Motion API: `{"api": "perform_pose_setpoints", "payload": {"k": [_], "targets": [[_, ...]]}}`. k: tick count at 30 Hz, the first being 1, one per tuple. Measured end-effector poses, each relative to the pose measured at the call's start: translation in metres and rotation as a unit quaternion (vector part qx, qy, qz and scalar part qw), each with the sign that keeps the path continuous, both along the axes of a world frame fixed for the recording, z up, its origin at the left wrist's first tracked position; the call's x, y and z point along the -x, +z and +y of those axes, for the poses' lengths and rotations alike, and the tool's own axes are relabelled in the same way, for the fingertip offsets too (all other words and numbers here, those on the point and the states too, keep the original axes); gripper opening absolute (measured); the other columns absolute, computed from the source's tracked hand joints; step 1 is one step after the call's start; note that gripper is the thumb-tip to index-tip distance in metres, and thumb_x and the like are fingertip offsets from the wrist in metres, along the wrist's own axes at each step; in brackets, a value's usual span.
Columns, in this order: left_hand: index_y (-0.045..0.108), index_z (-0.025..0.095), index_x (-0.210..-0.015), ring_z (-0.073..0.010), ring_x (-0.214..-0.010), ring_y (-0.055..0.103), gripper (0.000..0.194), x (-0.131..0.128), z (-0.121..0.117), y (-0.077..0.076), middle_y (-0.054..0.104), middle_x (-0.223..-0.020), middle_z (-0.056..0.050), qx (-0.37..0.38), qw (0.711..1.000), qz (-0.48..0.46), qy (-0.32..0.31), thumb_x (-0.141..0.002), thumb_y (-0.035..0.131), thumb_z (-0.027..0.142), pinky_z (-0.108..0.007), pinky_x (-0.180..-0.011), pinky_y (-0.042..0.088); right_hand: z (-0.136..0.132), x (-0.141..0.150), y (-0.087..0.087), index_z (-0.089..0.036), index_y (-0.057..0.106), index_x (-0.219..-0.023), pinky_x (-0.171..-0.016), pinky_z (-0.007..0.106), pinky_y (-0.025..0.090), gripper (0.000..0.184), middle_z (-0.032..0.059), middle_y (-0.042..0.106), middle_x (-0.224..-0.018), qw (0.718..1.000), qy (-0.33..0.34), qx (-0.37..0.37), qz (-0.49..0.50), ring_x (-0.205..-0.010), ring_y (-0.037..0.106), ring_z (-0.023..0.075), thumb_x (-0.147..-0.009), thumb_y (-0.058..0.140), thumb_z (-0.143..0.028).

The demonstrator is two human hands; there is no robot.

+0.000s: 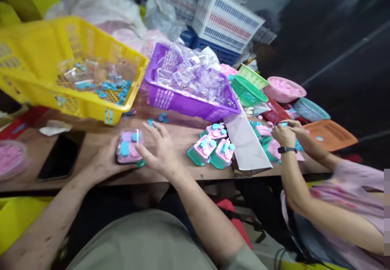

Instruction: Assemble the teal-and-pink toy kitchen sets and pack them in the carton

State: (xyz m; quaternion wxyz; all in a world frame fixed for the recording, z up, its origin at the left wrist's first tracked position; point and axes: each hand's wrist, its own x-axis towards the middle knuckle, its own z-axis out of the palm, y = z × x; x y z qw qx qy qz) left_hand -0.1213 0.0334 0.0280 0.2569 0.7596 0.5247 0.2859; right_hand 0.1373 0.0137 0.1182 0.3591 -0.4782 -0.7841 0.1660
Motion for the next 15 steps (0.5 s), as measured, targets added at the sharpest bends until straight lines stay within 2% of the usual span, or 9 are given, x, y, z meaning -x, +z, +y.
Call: {"api": "perform_pose_setpoints", "payload": {"k": [3, 5, 7, 8, 9, 10, 12, 13, 15], "targets": [[0.049, 0.011, -0.157, -0.0552, -0.151, 0.055, 0.117, 0.029, -0.013, 0.022, 0.060, -0.156, -0.028, -0.120, 0.990, 0.026, 0.076, -0.070, 0.091, 0.077, -0.074, -0.126, 0.045, -0.019, -0.056, 0.005, -0.026, 0.073, -0.142, -0.133, 0.064, 0.044, 0.036, 0.0165, 0.061, -0.159, 0.976, -0.160, -0.134, -0.060, -0.153, 0.055, 0.0364, -0.109, 0.066, -0.038], [0.057, 0.013, -0.146, -0.0489, -0.141, 0.063, 0.091, 0.029, -0.039, 0.047, 0.065, -0.145, -0.024, -0.200, 0.972, 0.015, 0.120, -0.081, 0.088, 0.068, -0.070, -0.122, 0.050, -0.028, -0.094, -0.010, -0.021, 0.076, -0.135, -0.127, 0.077, 0.044, 0.035, 0.0220, 0.058, -0.157, 0.949, -0.261, -0.141, -0.107, -0.151, 0.052, 0.0461, -0.103, 0.071, -0.035], [0.063, 0.022, -0.131, -0.0322, -0.118, 0.073, 0.041, 0.006, -0.067, 0.065, 0.071, -0.124, -0.012, -0.226, 0.967, -0.029, 0.115, -0.100, 0.077, 0.044, -0.050, -0.107, 0.063, -0.033, -0.115, -0.032, -0.020, 0.080, -0.122, -0.123, 0.081, 0.046, 0.025, 0.0222, 0.063, -0.151, 0.948, -0.259, -0.120, -0.138, -0.149, 0.053, 0.0500, -0.099, 0.072, -0.028], [0.063, 0.025, -0.128, -0.0259, -0.110, 0.075, 0.025, -0.012, -0.077, 0.068, 0.071, -0.117, -0.007, -0.223, 0.970, -0.055, 0.082, -0.105, 0.069, 0.034, -0.041, -0.100, 0.065, -0.036, -0.118, -0.040, -0.021, 0.080, -0.118, -0.123, 0.080, 0.048, 0.021, 0.0207, 0.066, -0.146, 0.956, -0.232, -0.109, -0.141, -0.148, 0.054, 0.0487, -0.100, 0.069, -0.025], [0.063, 0.027, -0.131, -0.0227, -0.106, 0.076, 0.024, -0.032, -0.084, 0.065, 0.072, -0.116, -0.005, -0.217, 0.973, -0.075, 0.035, -0.107, 0.065, 0.028, -0.037, -0.097, 0.066, -0.040, -0.116, -0.045, -0.023, 0.080, -0.117, -0.122, 0.075, 0.052, 0.021, 0.0187, 0.069, -0.142, 0.967, -0.194, -0.101, -0.131, -0.146, 0.058, 0.0452, -0.102, 0.066, -0.021], [0.059, 0.028, -0.142, -0.0235, -0.113, 0.077, 0.038, -0.053, -0.086, 0.057, 0.072, -0.125, -0.007, -0.196, 0.977, -0.082, -0.010, -0.105, 0.066, 0.026, -0.039, -0.101, 0.066, -0.044, -0.111, -0.046, -0.024, 0.079, -0.120, -0.121, 0.069, 0.056, 0.023, 0.0169, 0.070, -0.141, 0.978, -0.153, -0.092, -0.112, -0.144, 0.062, 0.0409, -0.105, 0.062, -0.020], [0.036, 0.028, -0.169, -0.0367, -0.145, 0.066, 0.090, -0.089, -0.077, 0.029, 0.058, -0.161, -0.018, -0.143, 0.986, -0.072, -0.053, -0.093, 0.084, 0.032, -0.056, -0.118, 0.061, -0.051, -0.099, -0.035, -0.026, 0.076, -0.133, -0.117, 0.057, 0.062, 0.029, 0.0148, 0.070, -0.146, 0.993, -0.067, -0.075, -0.065, -0.140, 0.068, 0.0338, -0.108, 0.061, -0.022], [0.024, 0.026, -0.176, -0.0455, -0.158, 0.054, 0.120, -0.104, -0.068, 0.012, 0.045, -0.174, -0.024, -0.109, 0.989, -0.067, -0.068, -0.080, 0.096, 0.038, -0.066, -0.125, 0.054, -0.052, -0.094, -0.024, -0.028, 0.073, -0.140, -0.115, 0.052, 0.064, 0.032, 0.0137, 0.070, -0.149, 0.996, -0.031, -0.067, -0.045, -0.138, 0.070, 0.0310, -0.109, 0.063, -0.025], [0.015, 0.025, -0.178, -0.0539, -0.166, 0.041, 0.151, -0.123, -0.046, -0.018, 0.033, -0.181, -0.030, -0.034, 0.993, -0.068, -0.093, -0.062, 0.109, 0.046, -0.076, -0.130, 0.045, -0.045, -0.095, 0.004, -0.030, 0.071, -0.145, -0.114, 0.047, 0.064, 0.035, 0.0110, 0.071, -0.148, 0.998, 0.002, -0.067, -0.016, -0.136, 0.072, 0.0279, -0.110, 0.067, -0.030]]}}
